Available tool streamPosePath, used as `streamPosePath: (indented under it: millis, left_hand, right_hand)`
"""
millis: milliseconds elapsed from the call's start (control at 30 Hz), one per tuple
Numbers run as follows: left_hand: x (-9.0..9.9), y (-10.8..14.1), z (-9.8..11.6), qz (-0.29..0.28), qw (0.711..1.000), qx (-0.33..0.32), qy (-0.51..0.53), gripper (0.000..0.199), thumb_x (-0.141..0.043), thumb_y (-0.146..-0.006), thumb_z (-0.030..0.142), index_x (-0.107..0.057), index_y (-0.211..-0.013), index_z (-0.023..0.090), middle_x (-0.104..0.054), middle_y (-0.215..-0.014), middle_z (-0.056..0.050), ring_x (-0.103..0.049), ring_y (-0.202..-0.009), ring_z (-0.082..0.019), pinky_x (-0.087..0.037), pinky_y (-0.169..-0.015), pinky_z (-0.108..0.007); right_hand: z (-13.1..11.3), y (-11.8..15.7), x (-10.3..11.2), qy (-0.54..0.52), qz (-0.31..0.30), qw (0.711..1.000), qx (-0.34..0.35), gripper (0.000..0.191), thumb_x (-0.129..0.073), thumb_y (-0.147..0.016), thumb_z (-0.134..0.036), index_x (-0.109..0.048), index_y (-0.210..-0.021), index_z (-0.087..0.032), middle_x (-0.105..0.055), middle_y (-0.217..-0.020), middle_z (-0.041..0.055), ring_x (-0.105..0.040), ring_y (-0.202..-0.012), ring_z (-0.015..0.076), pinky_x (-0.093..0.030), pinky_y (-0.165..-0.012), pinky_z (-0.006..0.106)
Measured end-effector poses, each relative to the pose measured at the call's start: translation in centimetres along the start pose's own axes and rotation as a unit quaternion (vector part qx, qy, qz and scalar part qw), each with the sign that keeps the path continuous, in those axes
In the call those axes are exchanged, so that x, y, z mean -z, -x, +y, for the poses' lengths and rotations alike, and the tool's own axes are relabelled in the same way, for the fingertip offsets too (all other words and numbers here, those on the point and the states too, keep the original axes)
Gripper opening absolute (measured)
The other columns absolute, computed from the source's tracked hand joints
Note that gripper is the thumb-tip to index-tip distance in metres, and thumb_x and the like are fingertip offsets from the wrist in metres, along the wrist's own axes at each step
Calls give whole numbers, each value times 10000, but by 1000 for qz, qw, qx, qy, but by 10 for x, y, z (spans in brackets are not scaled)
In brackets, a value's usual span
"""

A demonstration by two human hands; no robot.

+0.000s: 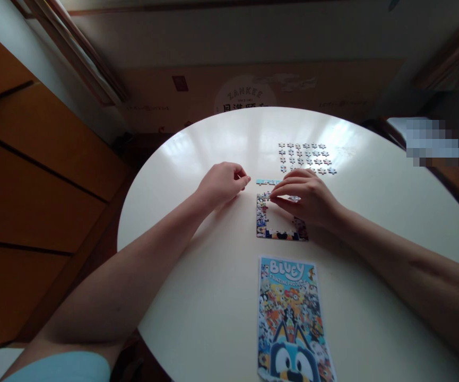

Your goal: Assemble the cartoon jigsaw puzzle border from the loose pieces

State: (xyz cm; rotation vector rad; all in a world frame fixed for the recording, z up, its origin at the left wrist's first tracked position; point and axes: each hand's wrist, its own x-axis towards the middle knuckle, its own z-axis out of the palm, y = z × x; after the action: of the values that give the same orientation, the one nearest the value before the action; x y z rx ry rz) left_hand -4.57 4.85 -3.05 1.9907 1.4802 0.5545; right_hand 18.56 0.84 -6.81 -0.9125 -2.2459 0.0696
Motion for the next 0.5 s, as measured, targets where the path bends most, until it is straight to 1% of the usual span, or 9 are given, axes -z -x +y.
streamPosePath:
  millis: [100, 200, 333, 433, 500]
  left_hand:
    - [4, 0, -2, 56, 997, -38, -50, 154, -667, -861, 289, -727, -794, 164, -699, -726, -51, -588, -603, -154, -420, -634, -304]
    - [6, 0, -3, 80, 994, -50, -52, 141, -685, -852, 285, -722, -778, 170, -668, -668, -37, -586, -644, -167, -408, -664, -297]
    - [7, -2, -4, 91, 990, -56, -91, 157, -674, -862, 299, -735, -789, 174, -671, -673, -41, -589, -658, -179, -406, -665, -302]
    - [7, -3, -4, 88, 986, -57, -130, 179, -654, -875, 312, -752, -820, 172, -693, -708, -50, -594, -654, -184, -408, -645, -309]
    - [8, -3, -4, 84, 985, -64, -139, 181, -650, -875, 309, -760, -831, 172, -698, -711, -52, -598, -656, -184, -413, -641, -307]
  right_hand:
    - [1, 1, 0, -8, -4, 1000, -6, 102, -676, -902, -328, -758, -841, -324, -783, -908, -29, -666, -901, 229, -449, -840, 431]
    - [0, 1, 0, -10, -9, 1000, -4, 109, -675, -900, -340, -758, -833, -317, -784, -901, -26, -662, -897, 230, -449, -834, 428]
    - [-2, 1, 1, -14, -15, 1000, 1, 115, -670, -903, -339, -759, -834, -319, -784, -904, -26, -659, -907, 233, -447, -830, 425]
    - [-3, 1, 2, -16, -12, 1000, 14, 102, -674, -900, -329, -758, -843, -318, -784, -908, -31, -658, -904, 231, -442, -838, 427]
    - [-5, 1, 3, -16, -12, 1000, 20, 93, -678, -898, -331, -758, -850, -321, -784, -914, -32, -658, -908, 232, -439, -842, 429]
